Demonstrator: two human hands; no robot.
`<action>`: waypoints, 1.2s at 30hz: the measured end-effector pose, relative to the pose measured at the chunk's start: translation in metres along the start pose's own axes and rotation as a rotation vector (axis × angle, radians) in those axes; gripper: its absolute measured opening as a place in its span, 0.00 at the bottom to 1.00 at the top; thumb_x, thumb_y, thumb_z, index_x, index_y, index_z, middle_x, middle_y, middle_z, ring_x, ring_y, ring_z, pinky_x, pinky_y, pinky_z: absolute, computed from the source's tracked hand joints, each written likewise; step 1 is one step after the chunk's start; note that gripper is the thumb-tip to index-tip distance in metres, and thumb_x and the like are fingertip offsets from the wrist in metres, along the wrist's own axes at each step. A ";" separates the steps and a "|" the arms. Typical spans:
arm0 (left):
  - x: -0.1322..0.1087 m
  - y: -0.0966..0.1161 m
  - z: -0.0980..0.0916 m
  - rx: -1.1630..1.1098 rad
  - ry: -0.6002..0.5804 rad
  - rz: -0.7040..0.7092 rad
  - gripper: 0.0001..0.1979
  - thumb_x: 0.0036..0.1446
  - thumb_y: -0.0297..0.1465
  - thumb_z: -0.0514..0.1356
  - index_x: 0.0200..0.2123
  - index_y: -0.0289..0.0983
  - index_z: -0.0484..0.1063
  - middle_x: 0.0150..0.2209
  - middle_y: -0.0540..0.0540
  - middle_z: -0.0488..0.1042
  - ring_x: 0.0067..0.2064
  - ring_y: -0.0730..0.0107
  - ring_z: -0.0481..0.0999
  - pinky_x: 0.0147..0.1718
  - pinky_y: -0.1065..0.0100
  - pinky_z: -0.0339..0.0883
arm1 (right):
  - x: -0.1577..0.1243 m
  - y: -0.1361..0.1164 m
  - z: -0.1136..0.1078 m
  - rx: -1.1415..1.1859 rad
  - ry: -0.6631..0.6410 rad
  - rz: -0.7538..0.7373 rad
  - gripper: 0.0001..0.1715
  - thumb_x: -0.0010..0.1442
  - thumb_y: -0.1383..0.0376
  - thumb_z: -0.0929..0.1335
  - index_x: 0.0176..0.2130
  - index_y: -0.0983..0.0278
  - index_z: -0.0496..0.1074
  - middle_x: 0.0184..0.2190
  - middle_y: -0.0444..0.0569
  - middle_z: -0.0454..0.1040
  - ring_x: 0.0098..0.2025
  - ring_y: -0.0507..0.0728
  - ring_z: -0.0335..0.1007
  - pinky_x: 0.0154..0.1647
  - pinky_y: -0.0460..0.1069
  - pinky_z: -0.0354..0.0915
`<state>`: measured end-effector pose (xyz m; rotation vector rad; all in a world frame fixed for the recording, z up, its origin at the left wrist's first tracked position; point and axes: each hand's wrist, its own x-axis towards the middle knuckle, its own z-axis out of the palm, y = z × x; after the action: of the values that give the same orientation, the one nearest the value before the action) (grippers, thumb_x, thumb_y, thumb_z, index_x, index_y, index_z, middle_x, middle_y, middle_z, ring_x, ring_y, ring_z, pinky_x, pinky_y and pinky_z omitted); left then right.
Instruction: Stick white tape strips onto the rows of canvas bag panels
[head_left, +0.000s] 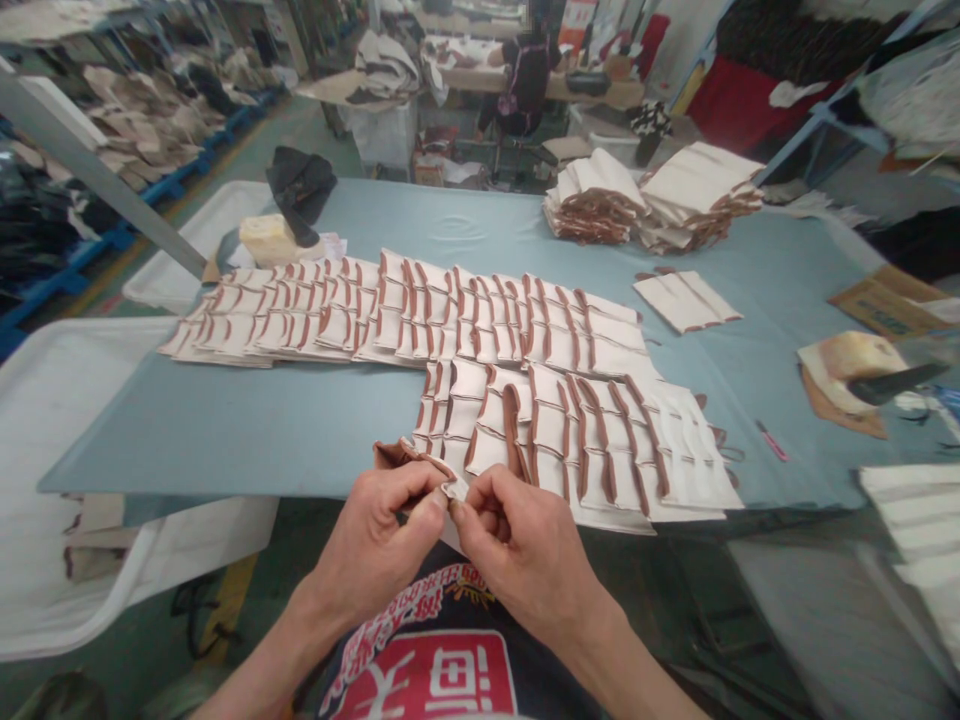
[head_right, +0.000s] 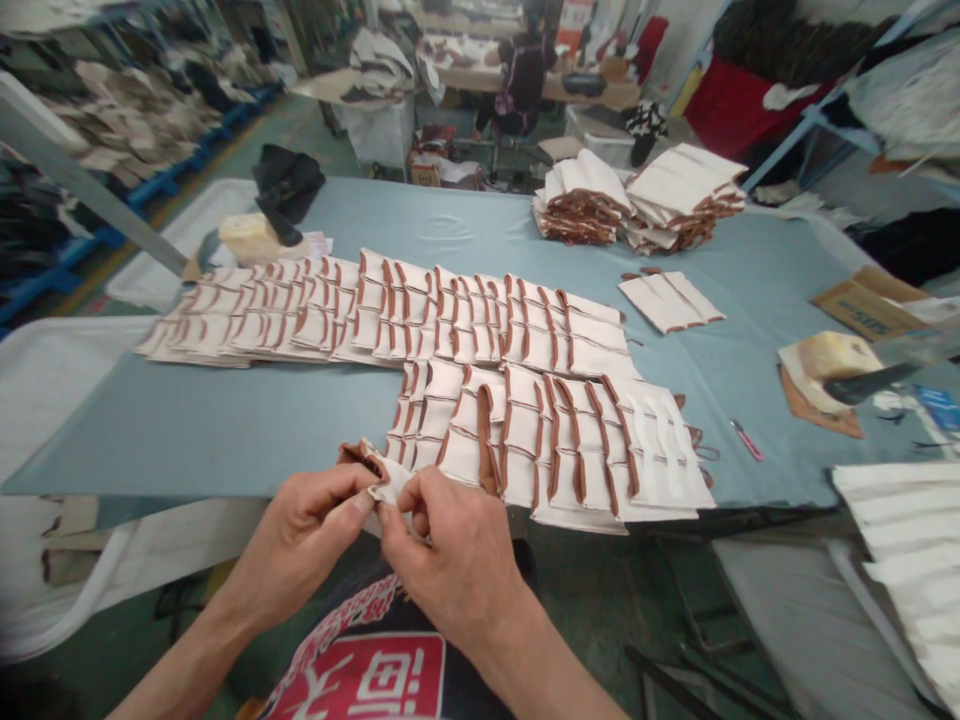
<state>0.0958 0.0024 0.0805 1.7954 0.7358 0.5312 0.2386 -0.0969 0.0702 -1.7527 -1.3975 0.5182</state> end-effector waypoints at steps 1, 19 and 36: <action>0.000 -0.001 0.001 -0.029 0.001 -0.009 0.14 0.60 0.32 0.52 0.24 0.37 0.69 0.23 0.53 0.67 0.27 0.71 0.65 0.28 0.69 0.59 | -0.001 0.000 0.002 -0.045 0.045 -0.030 0.11 0.64 0.64 0.67 0.29 0.61 0.66 0.19 0.38 0.67 0.20 0.48 0.63 0.25 0.44 0.54; 0.003 -0.018 0.028 -0.533 0.192 -0.271 0.16 0.61 0.38 0.57 0.24 0.41 0.57 0.24 0.56 0.57 0.27 0.72 0.54 0.27 0.69 0.56 | 0.003 -0.001 0.026 -0.298 0.315 -0.276 0.19 0.71 0.62 0.64 0.27 0.60 0.65 0.16 0.39 0.67 0.16 0.49 0.62 0.23 0.46 0.56; 0.010 -0.003 0.014 -0.078 0.175 -0.135 0.19 0.64 0.39 0.55 0.22 0.38 0.64 0.21 0.54 0.61 0.24 0.74 0.58 0.23 0.70 0.54 | 0.012 0.017 0.014 0.181 0.036 0.081 0.12 0.64 0.59 0.66 0.30 0.60 0.65 0.18 0.36 0.63 0.19 0.49 0.60 0.23 0.45 0.56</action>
<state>0.1115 0.0006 0.0729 1.6284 0.9364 0.6237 0.2422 -0.0814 0.0509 -1.6691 -1.2193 0.6342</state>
